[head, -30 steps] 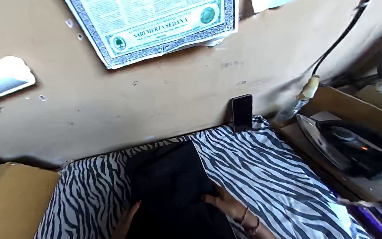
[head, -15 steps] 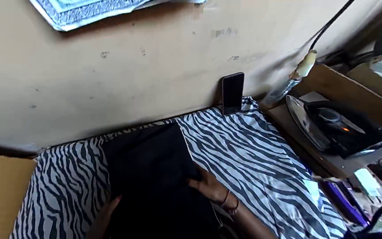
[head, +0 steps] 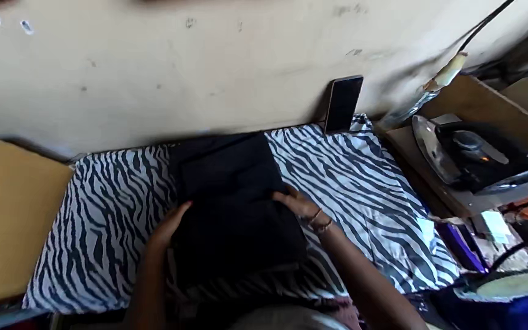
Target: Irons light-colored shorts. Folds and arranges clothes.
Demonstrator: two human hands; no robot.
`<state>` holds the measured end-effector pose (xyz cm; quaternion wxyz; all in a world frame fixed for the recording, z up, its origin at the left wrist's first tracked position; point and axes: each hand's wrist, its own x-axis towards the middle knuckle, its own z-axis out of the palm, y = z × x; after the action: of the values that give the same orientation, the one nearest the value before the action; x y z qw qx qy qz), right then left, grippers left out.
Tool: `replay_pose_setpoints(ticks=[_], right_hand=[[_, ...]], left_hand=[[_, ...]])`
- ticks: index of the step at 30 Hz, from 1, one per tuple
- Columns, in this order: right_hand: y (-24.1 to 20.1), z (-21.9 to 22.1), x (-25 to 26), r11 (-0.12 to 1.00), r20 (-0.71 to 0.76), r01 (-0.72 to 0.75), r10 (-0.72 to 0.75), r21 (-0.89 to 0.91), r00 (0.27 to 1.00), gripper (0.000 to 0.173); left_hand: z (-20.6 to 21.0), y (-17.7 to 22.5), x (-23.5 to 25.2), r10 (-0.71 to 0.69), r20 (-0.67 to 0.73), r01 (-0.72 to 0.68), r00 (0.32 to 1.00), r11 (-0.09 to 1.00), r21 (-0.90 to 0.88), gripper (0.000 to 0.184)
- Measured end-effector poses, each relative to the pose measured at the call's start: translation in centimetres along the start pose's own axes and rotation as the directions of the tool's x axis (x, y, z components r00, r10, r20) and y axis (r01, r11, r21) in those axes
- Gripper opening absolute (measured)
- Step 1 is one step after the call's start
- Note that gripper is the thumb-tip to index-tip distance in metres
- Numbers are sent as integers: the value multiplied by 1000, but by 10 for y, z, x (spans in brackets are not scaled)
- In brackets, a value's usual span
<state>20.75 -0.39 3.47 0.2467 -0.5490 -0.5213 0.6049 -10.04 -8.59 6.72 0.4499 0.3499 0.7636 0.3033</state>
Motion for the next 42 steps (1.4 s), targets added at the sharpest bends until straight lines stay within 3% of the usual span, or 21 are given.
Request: replay_pose_setpoints(ticks=[8,10,17,20,22,25,27,29,32,34,36,38,42], right_hand=[[3,7,-23,995,-74,-9,2,-99,997,63],[0,12,-24,994,-89,-4,-6,-106,996,56],[6,27,-24,998,-143,0,-9,-67,990,59],[13,29,-34,988,-147,60,-81,-139,986,71],[28,32,-46,952,-155,138,-185,-273,970,81],[29,29,-64,847,-118,102,-190,-521,975,86],[2,21,-71,725,-95,17,-114,-689,989,87],[-30,20,-68,638,-129,85,-280,-765,951,77],[-76,34,-28,540,-135,285,-610,-792,781,60],[-88,47,17,459,-101,331,-695,-824,712,57],[-80,58,59,397,-74,273,-672,-876,737,62],[-61,65,88,358,-69,199,-613,-912,787,69],[-48,76,100,324,-56,122,-489,-938,871,73]], left_hand=[[-6,-31,-31,-30,27,34,999,979,-199,59],[-7,-28,-31,17,30,-12,999,987,-159,59],[-10,-27,-23,90,59,-85,994,993,-86,55],[-6,-24,-29,92,63,-88,994,994,-63,59],[-7,-28,-30,108,92,-110,990,994,13,65],[-16,-10,-37,108,30,-112,994,927,357,82],[-19,27,-48,221,-89,-138,971,827,545,90],[-13,65,-49,416,-184,-227,891,758,612,86],[14,111,-13,611,-160,-369,775,643,671,76],[32,123,28,622,-78,-385,779,573,724,70],[42,111,74,583,-52,-345,811,548,762,69],[44,80,111,510,-73,-287,857,591,754,71],[42,50,135,407,-59,-260,912,681,684,70]])
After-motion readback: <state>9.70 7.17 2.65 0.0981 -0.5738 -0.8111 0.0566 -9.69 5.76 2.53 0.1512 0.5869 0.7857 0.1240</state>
